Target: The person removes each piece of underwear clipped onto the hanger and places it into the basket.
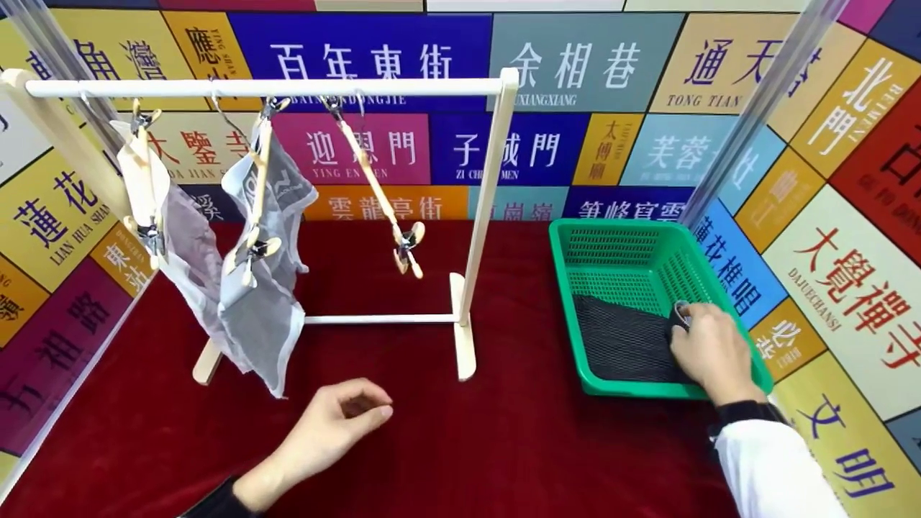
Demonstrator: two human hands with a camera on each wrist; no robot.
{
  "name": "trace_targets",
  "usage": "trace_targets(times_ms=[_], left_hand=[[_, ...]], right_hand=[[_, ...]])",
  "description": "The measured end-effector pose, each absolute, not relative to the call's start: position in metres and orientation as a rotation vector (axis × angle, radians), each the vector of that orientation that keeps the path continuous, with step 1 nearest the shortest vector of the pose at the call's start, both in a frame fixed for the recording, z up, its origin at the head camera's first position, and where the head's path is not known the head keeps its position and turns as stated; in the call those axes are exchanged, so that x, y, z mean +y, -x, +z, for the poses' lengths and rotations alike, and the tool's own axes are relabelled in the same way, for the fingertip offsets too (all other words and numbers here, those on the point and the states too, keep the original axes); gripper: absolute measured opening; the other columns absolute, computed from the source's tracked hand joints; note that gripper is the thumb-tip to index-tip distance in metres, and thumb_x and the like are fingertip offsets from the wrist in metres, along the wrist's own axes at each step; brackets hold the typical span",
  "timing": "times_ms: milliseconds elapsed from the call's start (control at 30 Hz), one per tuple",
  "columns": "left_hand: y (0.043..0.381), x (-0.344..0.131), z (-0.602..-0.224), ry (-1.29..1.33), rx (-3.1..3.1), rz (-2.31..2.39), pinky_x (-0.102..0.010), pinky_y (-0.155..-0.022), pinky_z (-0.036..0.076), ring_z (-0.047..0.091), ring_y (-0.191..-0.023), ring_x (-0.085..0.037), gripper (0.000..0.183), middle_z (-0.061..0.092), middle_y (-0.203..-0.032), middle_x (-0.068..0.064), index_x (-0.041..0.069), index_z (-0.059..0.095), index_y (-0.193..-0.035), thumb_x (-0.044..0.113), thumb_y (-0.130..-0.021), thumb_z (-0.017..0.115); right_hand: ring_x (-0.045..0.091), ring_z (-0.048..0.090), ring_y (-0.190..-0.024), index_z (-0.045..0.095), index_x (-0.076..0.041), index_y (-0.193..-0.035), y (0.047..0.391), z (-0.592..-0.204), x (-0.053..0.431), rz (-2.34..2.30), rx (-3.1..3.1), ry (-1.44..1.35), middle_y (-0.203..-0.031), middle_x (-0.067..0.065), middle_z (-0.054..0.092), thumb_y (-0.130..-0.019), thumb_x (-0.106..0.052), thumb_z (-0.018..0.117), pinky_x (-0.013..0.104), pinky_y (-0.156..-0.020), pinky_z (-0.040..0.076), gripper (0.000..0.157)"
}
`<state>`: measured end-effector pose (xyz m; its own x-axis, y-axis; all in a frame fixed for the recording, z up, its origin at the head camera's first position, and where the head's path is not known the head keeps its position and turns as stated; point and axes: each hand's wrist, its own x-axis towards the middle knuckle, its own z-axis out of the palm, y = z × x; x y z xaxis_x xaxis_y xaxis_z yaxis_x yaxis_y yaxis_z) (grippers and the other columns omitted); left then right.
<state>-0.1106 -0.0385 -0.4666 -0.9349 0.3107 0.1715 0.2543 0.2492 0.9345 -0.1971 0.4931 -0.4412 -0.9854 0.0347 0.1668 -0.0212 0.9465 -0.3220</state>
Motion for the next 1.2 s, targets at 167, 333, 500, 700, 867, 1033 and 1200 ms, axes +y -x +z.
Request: trace_targets(times_ms=[167,333,500,700,867,1033,1200], left_hand=[[0.097,-0.045,-0.449,-0.822,2.725,1.843,-0.029,-0.070,0.058,0.065,-0.080,-0.007,0.013,0.070,-0.090,0.008,0.015,0.076,-0.095,0.003,-0.090,0.077],[0.089,-0.051,-0.423,-1.220,3.106,1.726,-0.029,-0.078,0.057,0.067,-0.089,-0.011,0.020,0.072,-0.097,0.004,0.012,0.075,-0.101,0.000,-0.086,0.078],[0.084,-0.055,-0.385,-1.683,3.466,1.390,-0.034,-0.069,0.055,0.066,-0.081,-0.022,0.013,0.072,-0.096,-0.004,0.006,0.076,-0.102,0.005,-0.091,0.068],[0.091,-0.054,-0.340,-1.984,3.909,1.030,-0.043,-0.070,0.054,0.067,-0.084,-0.033,0.019,0.075,-0.099,-0.016,0.001,0.078,-0.101,0.003,-0.089,0.063],[0.098,-0.052,-0.318,-1.496,4.175,0.956,-0.050,-0.089,0.054,0.067,-0.106,-0.041,0.027,0.072,-0.121,-0.022,0.000,0.075,-0.116,0.006,-0.091,0.066],[0.112,-0.052,-0.310,-1.006,4.185,0.871,-0.052,-0.109,0.047,0.060,-0.125,-0.045,0.043,0.063,-0.139,-0.025,-0.004,0.064,-0.134,0.014,-0.095,0.068],[0.135,-0.052,-0.309,-0.761,4.160,0.812,-0.051,-0.112,0.045,0.057,-0.129,-0.045,0.051,0.059,-0.143,-0.028,-0.003,0.059,-0.140,0.018,-0.095,0.071]], right_hand=[[0.062,0.047,-0.121,0.060,0.008,-0.133,0.188,-0.437,0.479,0.535,-2.842,-0.033,-0.137,0.038,0.052,-0.101,-0.012,0.061,0.077,-0.086,0.041,0.038],[0.059,0.049,-0.124,0.062,0.006,-0.131,0.179,-0.429,0.465,0.566,-2.753,-0.063,-0.137,0.034,0.055,-0.100,-0.008,0.062,0.076,-0.093,0.040,0.034],[0.058,0.049,-0.126,0.062,0.006,-0.131,0.170,-0.420,0.448,0.611,-2.672,-0.092,-0.138,0.033,0.057,-0.099,-0.009,0.066,0.074,-0.098,0.038,0.035],[0.056,0.046,-0.131,0.060,0.005,-0.136,0.160,-0.418,0.424,0.637,-2.628,-0.158,-0.144,0.031,0.054,-0.098,-0.016,0.071,0.074,-0.103,0.036,0.045],[0.055,0.047,-0.132,0.062,0.004,-0.133,0.150,-0.418,0.404,0.631,-2.568,-0.260,-0.143,0.029,0.056,-0.094,-0.016,0.076,0.072,-0.104,0.037,0.047],[0.054,0.049,-0.132,0.065,0.003,-0.131,0.140,-0.415,0.388,0.629,-2.508,-0.361,-0.142,0.025,0.059,-0.089,-0.012,0.080,0.063,-0.116,0.034,0.048],[0.047,0.053,-0.130,0.065,-0.001,-0.134,0.131,-0.413,0.372,0.616,-2.500,-0.412,-0.144,0.019,0.060,-0.085,-0.011,0.084,0.031,-0.121,0.032,0.054]])
